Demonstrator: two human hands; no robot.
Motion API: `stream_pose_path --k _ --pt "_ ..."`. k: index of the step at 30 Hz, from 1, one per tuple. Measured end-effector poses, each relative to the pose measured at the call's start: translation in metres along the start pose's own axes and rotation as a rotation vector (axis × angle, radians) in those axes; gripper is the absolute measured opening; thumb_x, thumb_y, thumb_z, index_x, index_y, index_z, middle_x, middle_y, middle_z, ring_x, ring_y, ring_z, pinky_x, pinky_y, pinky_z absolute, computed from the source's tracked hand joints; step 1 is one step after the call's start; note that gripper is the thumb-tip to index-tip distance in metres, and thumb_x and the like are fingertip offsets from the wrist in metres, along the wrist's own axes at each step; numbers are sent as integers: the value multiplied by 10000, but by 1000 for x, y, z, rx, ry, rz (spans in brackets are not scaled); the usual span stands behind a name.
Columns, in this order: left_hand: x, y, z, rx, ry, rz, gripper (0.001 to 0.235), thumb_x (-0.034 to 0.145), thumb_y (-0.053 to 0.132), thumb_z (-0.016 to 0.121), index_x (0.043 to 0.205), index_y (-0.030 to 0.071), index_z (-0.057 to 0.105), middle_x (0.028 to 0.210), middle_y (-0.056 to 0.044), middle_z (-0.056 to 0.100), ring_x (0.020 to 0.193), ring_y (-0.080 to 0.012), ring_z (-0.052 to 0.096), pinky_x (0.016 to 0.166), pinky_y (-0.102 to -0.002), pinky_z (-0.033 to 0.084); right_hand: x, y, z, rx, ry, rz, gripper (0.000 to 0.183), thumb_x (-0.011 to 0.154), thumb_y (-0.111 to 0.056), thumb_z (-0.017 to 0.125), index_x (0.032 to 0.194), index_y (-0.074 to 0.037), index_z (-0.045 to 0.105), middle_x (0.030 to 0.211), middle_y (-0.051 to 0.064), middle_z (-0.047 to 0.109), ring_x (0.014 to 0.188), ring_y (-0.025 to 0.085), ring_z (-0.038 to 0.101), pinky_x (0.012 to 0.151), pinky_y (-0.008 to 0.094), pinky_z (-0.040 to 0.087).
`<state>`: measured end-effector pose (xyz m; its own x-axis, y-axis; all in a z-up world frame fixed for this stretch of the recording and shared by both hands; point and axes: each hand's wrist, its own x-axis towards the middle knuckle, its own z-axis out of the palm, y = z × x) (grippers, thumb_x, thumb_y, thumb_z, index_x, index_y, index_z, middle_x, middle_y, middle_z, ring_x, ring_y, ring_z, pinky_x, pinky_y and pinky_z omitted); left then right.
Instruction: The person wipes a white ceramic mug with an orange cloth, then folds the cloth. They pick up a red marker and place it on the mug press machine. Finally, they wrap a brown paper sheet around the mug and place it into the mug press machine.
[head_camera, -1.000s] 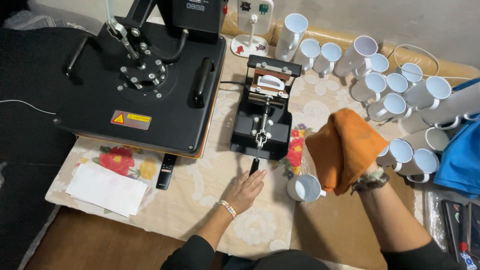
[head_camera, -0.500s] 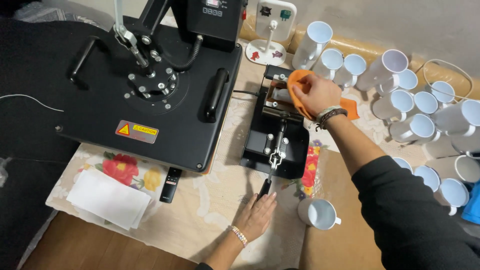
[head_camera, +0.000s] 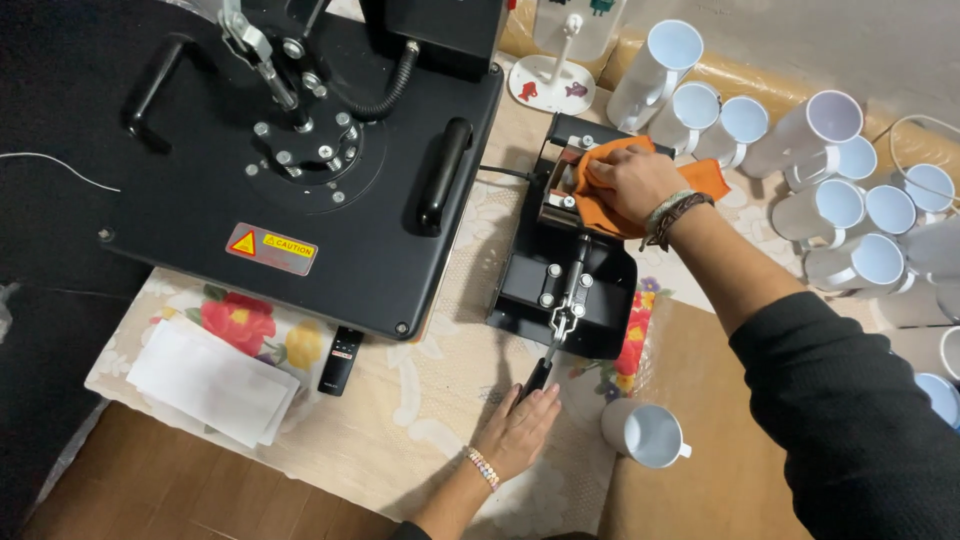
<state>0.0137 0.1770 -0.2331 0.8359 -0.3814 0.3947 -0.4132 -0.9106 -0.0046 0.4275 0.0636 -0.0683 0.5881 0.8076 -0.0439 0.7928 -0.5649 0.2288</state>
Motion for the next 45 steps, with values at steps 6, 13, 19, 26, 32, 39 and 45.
stream_pose_path --k 6,13,19,26,32,39,45 --pt "0 -2 -4 36 52 3 580 928 400 607 1472 205 555 1667 -35 284 1572 -280 9 1270 -509 185 -11 3 -29 -30 -143 -6 461 987 -520 473 1345 -267 619 1119 114 682 862 299 693 497 432 579" --pt "1 -3 2 -55 57 4 551 919 320 647 1443 166 583 1670 -55 265 1566 -272 -31 1245 -526 223 -49 33 -4 -33 -108 -40 396 1014 -339 478 1361 -226 631 1126 144 708 905 310 695 724 424 617" --pt "3 -4 0 -72 95 3 523 881 249 671 1394 157 628 1658 -71 275 1563 -267 3 1238 -512 249 -75 39 6 51 -65 15 298 1004 -398 499 1159 -192 648 962 98 685 782 297 659 614 442 592" --pt "2 -4 2 -64 66 4 501 917 263 635 1405 151 611 1655 -74 281 1560 -265 41 1235 -520 234 -98 53 31 91 -44 88 363 955 -366 565 1271 -200 632 1012 95 684 843 323 659 655 472 577" --pt "0 -3 8 -49 50 -2 506 925 283 615 1417 166 601 1648 -57 305 1556 -251 74 1240 -511 214 -134 54 42 110 -132 193 293 900 -362 590 1131 -185 624 941 94 652 778 338 670 627 479 565" --pt "-4 -4 17 -51 18 -17 502 922 299 612 1407 170 602 1627 -49 348 1503 -230 234 1214 -513 256 -168 60 31 170 -163 544 358 813 -407 616 1043 -139 673 969 128 700 818 390 670 667 504 530" --pt "-5 -5 20 -71 -36 -20 510 909 304 617 1398 156 600 1628 -68 343 1487 -229 277 1205 -526 247 -230 38 -39 428 46 852 341 806 -381 648 1007 -121 737 911 138 727 856 365 659 721 469 475"
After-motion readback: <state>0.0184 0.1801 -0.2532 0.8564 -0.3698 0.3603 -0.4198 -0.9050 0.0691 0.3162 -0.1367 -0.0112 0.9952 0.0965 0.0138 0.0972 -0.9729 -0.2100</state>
